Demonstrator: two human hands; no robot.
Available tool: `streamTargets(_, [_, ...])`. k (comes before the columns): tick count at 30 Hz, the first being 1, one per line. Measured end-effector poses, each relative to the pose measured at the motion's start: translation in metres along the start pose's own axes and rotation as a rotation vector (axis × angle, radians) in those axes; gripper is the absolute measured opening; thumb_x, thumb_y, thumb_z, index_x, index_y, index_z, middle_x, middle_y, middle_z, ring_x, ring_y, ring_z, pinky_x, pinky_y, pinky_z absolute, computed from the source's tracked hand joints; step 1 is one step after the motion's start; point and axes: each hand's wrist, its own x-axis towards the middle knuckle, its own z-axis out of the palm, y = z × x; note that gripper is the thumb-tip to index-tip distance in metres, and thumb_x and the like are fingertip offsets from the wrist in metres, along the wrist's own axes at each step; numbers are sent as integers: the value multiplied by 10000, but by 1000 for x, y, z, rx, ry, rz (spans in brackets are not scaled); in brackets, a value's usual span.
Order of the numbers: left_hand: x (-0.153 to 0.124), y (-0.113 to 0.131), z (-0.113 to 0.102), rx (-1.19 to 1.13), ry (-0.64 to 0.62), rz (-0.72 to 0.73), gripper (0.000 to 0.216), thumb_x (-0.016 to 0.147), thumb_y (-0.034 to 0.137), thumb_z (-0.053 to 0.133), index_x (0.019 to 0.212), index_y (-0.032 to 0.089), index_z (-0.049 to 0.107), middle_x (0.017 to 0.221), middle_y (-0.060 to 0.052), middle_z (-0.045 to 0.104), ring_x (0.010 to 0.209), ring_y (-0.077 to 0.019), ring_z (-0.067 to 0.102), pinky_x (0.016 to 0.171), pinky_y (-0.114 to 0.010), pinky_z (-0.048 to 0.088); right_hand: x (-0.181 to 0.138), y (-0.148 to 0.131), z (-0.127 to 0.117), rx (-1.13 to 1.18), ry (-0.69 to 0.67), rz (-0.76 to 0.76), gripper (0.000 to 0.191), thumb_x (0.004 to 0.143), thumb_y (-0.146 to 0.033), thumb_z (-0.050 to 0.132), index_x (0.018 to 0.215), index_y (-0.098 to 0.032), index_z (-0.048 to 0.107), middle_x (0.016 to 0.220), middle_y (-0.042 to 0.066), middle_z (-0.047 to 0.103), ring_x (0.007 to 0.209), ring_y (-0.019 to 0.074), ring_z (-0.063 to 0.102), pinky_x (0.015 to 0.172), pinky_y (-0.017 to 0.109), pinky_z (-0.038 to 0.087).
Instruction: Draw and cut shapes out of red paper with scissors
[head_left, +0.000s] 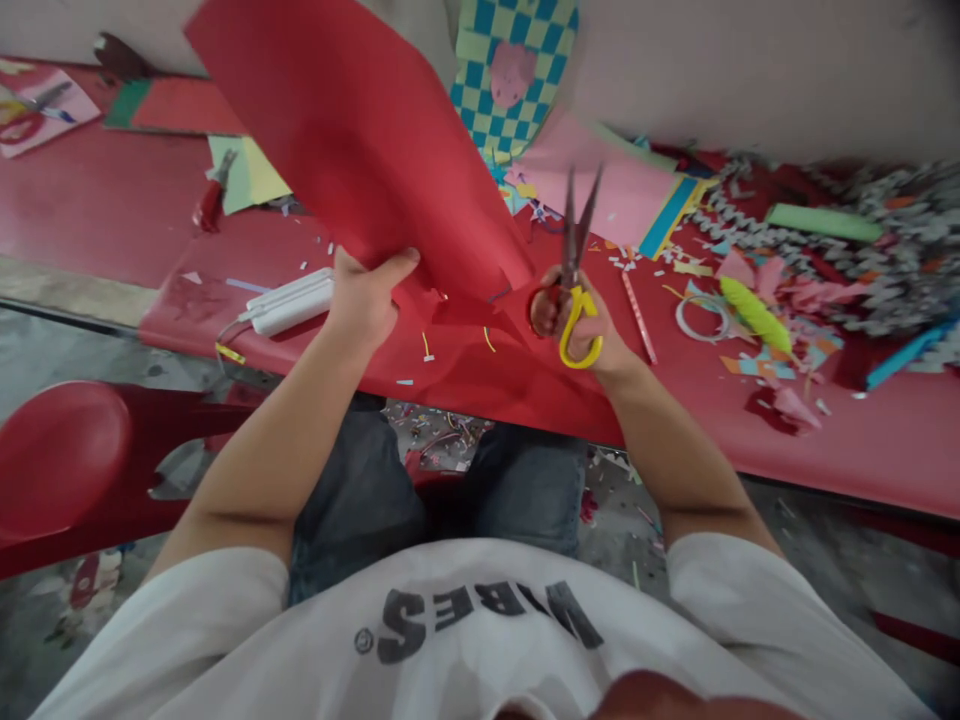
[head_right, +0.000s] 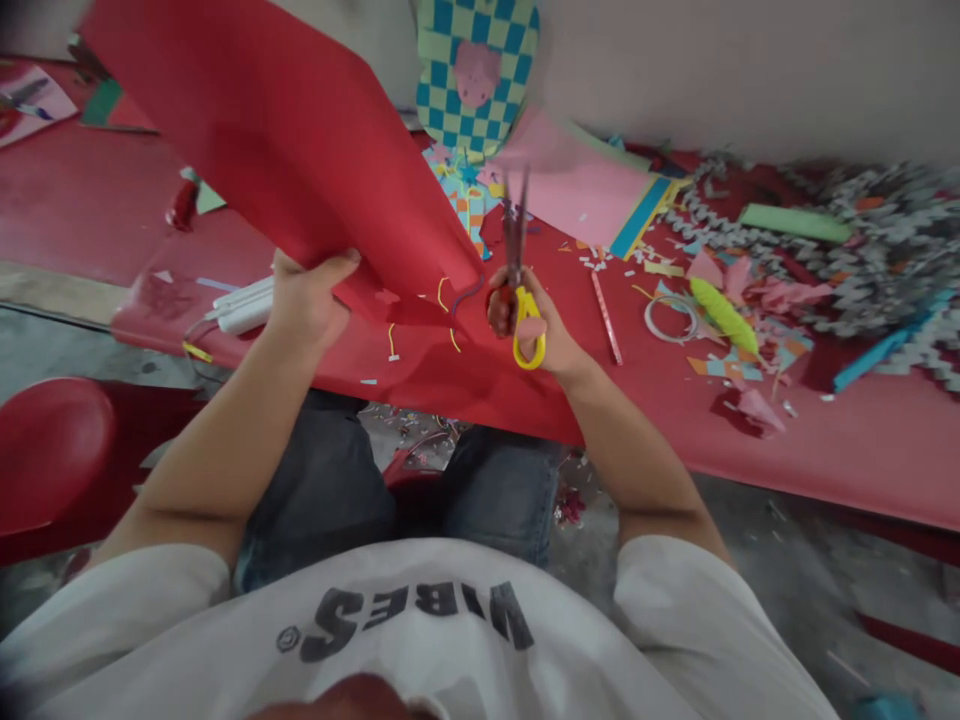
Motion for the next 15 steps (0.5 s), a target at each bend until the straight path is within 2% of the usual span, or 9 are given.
streamTargets(2, [10,3,-8,-91,65,102,533,701,426,1023,1128,286,737,1132,5,847,1234,-318,759,1232,-602,603,-8,-3,3,-67,-142,39,896,588,-952,943,1208,-345,720,844,-9,537,647,159,461,573,347,441])
streamTargets(4, [20,5,-16,-161,183,188,586,635,452,1050,1095,292,723,1060,32,842,1174,-282,763,1192,-555,622,-14,-3,6,-121,-258,43,892,662,-944,916,1236,-288,728,854,-3,570,667,146,483,596,320,422])
streamTargets(6, [27,5,-22,-185,259,220,602,608,494,1052,1071,326,706,1061,60,836,1226,-262,755,1190,-493,611,-18,0,7,-167,-327,36,907,715,-942,888,1271,-244,725,885,9,602,697,139,512,612,297,418])
streamTargets(10, [20,6,-21,-139,168,149,564,648,569,1035,1073,380,716,1115,83,836,1433,-256,684,1235,-463,563,-19,10,5,-276,-319,-17,894,765,-934,858,1296,-232,700,886,11,611,690,144,525,601,288,423])
streamTargets(12, [9,8,-12,-137,141,119,553,642,577,1049,1044,366,733,1091,68,842,1382,-276,709,1204,-477,587,-17,12,3,-339,-300,-68,885,781,-952,825,1289,-239,693,867,5,604,664,147,522,589,294,429])
streamTargets(15, [-5,10,3,-210,156,109,541,571,474,1113,943,329,749,986,45,842,1148,-279,768,1112,-480,645,-13,9,1,-471,-287,-189,864,813,-969,778,1265,-237,705,828,-11,582,621,130,460,563,288,395])
